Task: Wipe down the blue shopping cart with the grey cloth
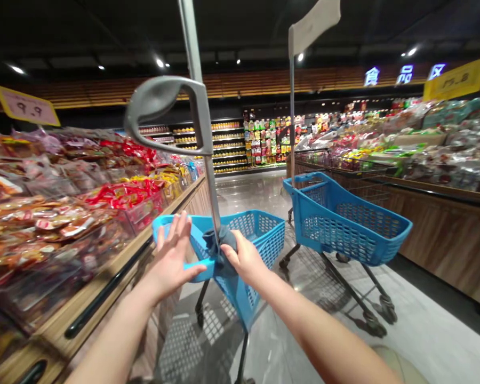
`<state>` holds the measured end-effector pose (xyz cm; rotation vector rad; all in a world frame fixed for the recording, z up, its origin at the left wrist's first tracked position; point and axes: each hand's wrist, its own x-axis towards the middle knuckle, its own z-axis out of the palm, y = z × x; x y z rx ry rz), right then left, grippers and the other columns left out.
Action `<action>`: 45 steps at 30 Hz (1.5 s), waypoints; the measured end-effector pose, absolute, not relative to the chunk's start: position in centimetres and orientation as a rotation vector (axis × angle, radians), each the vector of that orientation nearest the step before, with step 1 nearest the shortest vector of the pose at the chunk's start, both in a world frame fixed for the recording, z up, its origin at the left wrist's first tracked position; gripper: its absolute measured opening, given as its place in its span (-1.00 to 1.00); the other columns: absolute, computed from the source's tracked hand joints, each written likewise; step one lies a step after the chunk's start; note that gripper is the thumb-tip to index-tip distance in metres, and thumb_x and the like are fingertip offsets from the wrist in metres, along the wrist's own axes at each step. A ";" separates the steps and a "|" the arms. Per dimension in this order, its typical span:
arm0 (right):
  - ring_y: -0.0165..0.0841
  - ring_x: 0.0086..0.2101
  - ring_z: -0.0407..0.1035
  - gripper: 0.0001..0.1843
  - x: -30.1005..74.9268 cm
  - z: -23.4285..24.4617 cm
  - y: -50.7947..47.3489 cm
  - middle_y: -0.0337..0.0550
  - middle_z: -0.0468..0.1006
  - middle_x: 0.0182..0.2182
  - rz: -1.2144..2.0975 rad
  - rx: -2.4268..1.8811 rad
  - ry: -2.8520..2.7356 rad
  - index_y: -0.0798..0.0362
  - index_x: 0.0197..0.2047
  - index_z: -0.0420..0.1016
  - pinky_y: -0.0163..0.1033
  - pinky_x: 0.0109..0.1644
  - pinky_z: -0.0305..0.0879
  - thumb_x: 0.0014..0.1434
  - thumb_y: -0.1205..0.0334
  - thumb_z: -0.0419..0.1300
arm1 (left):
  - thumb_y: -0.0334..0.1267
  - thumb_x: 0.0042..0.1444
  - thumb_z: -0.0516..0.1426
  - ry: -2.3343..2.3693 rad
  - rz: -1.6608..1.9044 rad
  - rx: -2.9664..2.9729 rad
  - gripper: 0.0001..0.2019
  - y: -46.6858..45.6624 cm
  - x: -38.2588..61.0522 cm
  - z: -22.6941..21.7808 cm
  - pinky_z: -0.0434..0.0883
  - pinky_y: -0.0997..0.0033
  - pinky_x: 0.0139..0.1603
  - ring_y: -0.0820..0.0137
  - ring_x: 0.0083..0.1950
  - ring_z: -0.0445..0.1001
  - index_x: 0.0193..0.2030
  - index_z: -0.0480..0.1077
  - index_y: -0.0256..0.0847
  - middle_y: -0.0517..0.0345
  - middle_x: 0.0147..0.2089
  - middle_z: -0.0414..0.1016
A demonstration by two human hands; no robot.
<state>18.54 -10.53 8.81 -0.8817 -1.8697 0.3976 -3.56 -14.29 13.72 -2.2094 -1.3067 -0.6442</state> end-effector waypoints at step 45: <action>-0.18 -0.11 0.40 -0.66 35.6 -0.7 -10.3 -0.02 0.52 -0.11 -0.350 -1.604 -1.813 0.04 -0.01 0.50 -0.10 0.02 0.32 0.34 0.08 0.00 | 0.25 0.26 -0.30 -1.747 -0.240 -2.259 -0.24 -4.3 4.8 10.3 -0.05 -0.36 0.32 0.05 0.46 -0.04 0.44 -0.04 -0.20 -0.12 0.45 -0.01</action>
